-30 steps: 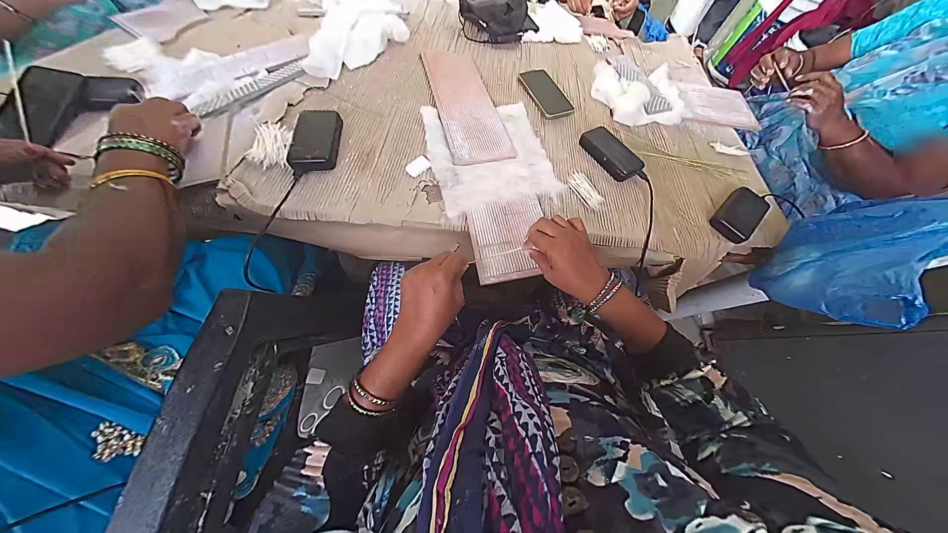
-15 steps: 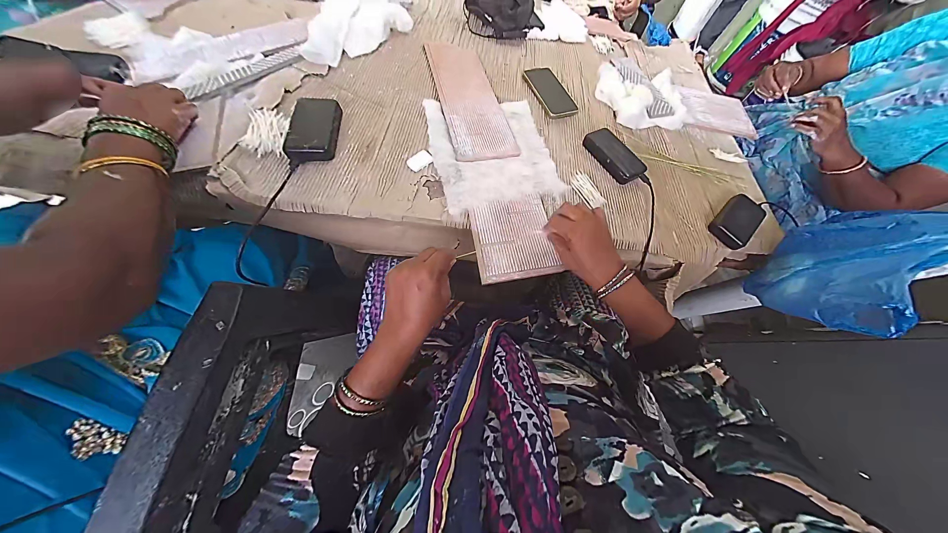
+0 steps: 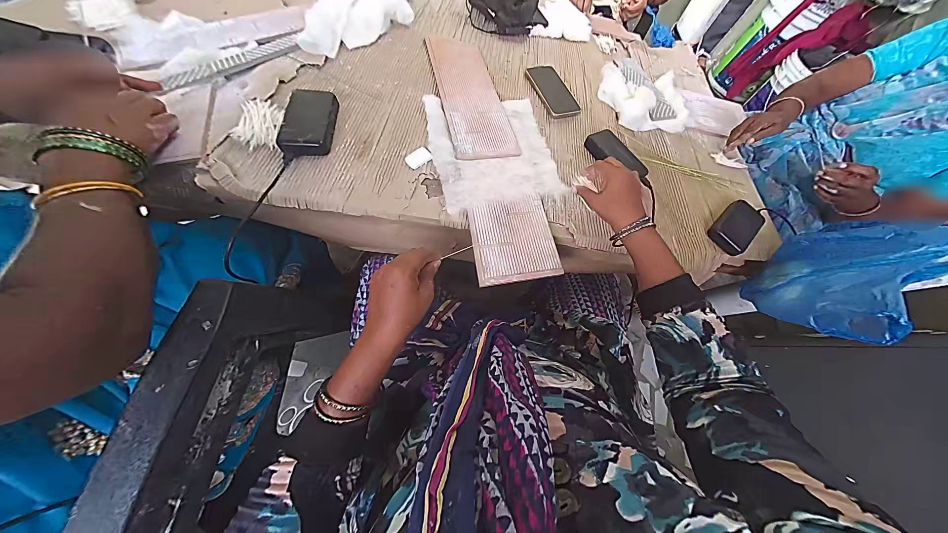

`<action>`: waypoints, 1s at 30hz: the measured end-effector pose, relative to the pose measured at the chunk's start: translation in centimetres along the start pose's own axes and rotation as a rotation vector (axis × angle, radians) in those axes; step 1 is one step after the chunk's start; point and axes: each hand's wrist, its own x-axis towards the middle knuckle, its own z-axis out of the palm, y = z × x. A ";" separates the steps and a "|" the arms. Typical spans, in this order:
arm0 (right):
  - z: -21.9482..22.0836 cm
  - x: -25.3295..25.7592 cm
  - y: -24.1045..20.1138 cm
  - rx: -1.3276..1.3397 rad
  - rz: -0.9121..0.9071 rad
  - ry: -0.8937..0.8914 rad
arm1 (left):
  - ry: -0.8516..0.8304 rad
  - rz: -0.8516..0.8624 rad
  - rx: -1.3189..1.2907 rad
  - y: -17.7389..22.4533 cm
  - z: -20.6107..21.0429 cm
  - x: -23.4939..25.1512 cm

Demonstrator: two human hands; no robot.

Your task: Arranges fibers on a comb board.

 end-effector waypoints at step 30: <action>0.2 -9.1 -7.4 1.620 0.142 -0.198 | -0.193 -0.190 -0.939 8.0 1.9 3.3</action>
